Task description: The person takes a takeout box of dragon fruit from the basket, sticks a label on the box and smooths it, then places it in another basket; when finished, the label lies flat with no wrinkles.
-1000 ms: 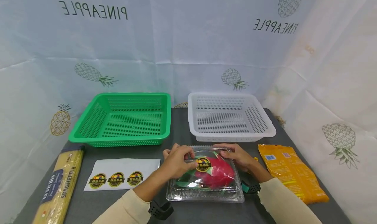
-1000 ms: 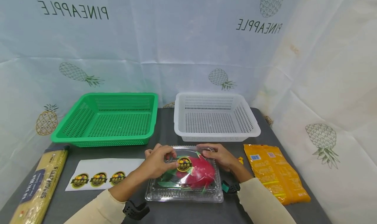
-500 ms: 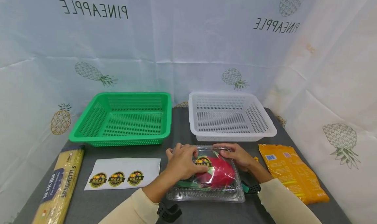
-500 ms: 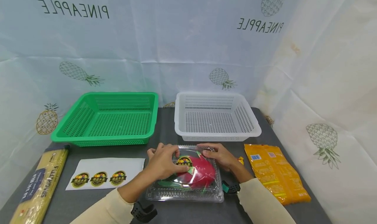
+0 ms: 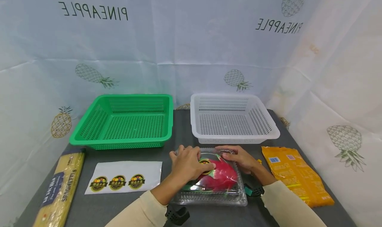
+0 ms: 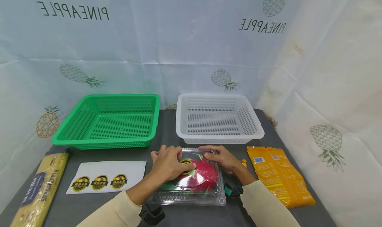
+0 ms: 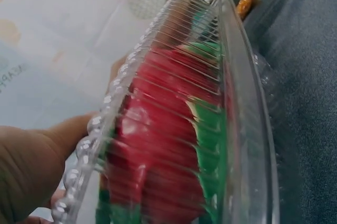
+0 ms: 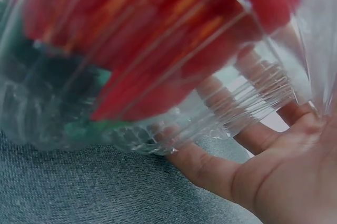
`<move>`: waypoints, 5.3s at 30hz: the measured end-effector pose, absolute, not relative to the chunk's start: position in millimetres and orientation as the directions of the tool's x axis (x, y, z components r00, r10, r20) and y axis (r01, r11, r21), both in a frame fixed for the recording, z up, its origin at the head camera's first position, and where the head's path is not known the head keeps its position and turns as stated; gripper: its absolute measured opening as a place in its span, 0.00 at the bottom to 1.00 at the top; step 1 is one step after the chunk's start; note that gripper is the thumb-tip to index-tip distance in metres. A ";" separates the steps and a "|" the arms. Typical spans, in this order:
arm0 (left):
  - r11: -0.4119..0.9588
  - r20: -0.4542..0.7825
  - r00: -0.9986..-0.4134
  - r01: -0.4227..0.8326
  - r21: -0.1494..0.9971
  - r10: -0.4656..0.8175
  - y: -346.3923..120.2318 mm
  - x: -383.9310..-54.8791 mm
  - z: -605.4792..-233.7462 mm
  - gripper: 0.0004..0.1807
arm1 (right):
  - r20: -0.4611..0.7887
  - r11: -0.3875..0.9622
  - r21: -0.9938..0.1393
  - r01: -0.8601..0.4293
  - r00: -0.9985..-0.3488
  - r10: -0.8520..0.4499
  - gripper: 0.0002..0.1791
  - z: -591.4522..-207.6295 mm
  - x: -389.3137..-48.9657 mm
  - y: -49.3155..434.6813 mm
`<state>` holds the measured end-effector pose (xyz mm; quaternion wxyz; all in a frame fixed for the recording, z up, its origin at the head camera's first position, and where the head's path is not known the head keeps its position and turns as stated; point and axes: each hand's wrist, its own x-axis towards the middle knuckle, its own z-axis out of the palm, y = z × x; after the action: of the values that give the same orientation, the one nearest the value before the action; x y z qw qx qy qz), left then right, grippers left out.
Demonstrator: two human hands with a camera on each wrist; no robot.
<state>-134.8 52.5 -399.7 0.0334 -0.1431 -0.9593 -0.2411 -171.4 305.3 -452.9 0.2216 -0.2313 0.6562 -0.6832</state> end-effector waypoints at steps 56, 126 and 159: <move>0.177 0.302 -0.852 0.406 0.896 0.427 -23.8 -141.7 -416.0 0.26 | -0.071 -0.087 -0.987 0.138 -0.840 -0.538 0.22 -451.0 -158.5 301.9; 0.495 0.406 -0.914 0.365 0.788 0.028 -227.8 -174.7 -395.6 0.35 | -0.031 -0.208 -0.962 0.179 -0.825 -0.564 0.21 -447.2 -148.6 310.1; 0.503 0.297 -0.946 0.196 0.842 -0.128 -286.6 -191.1 -392.8 0.40 | 0.007 -0.238 -0.956 0.170 -0.801 -0.599 0.21 -449.0 -150.1 310.3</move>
<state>-191.1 -286.6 -392.8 0.1626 -0.0201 -0.8516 -0.4980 -150.1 310.3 -449.0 0.2519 -0.1903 0.5635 -0.7635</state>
